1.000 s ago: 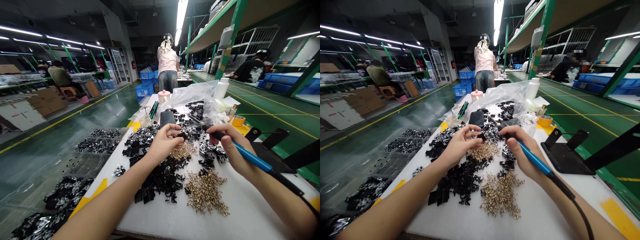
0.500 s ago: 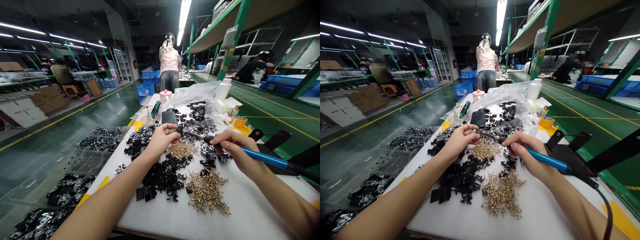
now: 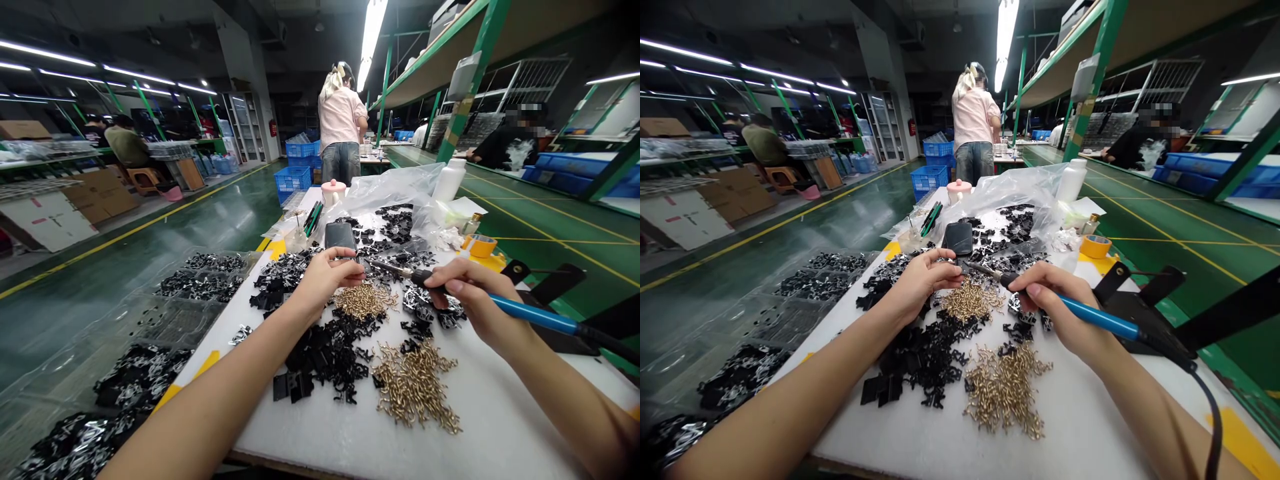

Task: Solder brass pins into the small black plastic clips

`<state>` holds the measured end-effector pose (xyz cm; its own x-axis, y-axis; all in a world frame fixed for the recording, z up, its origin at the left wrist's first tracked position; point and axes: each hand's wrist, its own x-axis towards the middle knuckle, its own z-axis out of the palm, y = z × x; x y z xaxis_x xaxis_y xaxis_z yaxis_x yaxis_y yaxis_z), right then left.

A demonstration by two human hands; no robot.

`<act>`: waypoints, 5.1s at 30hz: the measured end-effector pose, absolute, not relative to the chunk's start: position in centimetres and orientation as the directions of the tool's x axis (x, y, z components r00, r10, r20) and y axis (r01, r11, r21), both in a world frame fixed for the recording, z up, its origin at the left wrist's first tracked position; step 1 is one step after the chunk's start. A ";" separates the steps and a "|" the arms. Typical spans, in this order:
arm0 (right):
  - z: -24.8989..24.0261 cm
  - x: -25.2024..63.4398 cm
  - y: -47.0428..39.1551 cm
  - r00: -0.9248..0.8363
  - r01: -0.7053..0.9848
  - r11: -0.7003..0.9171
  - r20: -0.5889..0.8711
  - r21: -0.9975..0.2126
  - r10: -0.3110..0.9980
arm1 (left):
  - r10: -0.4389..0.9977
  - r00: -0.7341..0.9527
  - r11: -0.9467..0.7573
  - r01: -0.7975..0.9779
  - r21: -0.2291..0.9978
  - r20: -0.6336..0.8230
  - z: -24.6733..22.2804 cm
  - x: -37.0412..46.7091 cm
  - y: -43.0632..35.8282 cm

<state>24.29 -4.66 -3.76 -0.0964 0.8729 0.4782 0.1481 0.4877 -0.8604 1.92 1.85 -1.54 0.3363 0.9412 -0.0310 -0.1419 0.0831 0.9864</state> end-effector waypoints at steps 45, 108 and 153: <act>-2.9 23.5 -5.4 -0.088 0.137 0.429 0.420 -0.893 0.903 | 0.930 0.362 0.108 -0.112 0.988 -0.061 -1.2 1.6 1.8; -3.7 24.6 -5.0 -0.131 0.127 0.483 0.468 -0.866 0.874 | 0.923 0.341 0.239 -0.145 0.960 -0.178 -1.5 1.2 2.4; -5.2 24.0 -0.9 -0.108 0.866 0.360 0.573 -0.348 0.813 | 0.864 0.500 -0.088 0.052 0.995 0.051 -1.4 3.0 -0.1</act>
